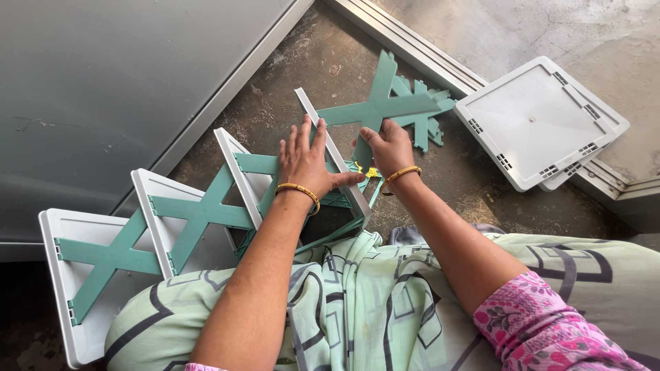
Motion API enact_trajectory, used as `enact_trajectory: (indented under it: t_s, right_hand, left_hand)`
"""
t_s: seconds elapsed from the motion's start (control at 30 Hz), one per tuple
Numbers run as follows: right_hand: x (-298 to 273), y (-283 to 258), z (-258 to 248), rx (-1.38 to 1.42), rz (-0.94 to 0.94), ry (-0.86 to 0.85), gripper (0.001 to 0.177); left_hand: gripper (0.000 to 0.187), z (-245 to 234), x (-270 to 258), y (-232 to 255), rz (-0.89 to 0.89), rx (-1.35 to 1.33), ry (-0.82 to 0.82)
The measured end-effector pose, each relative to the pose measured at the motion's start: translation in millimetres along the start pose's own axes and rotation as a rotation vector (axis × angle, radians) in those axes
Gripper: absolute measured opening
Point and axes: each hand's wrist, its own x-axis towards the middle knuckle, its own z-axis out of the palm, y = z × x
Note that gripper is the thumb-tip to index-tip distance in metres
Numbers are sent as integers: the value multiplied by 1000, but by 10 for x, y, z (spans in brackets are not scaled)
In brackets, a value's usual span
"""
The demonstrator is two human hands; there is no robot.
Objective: The person assembles a stack of white plastic trays with teal cross-shaped supports. They remove individual trays from the stack, detach the teal supports, and place them on the floor. The person then reattaches the supports to the trays and restacks them.
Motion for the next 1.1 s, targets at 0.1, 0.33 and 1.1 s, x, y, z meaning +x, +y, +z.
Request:
enact_trajectory:
  t_s: [0.1, 0.33, 1.1]
  right_hand:
    - [-131, -208, 75, -357, -294, 79, 22]
    - [-245, -397, 142, -985, -463, 101, 32]
    - [-262, -416, 110, -831, -511, 150, 27]
  left_hand:
    - [150, -6, 1, -5, 3, 4, 6]
    - [151, -16, 4, 1, -5, -10, -2]
    - [148, -45, -24, -5, 18, 13, -8]
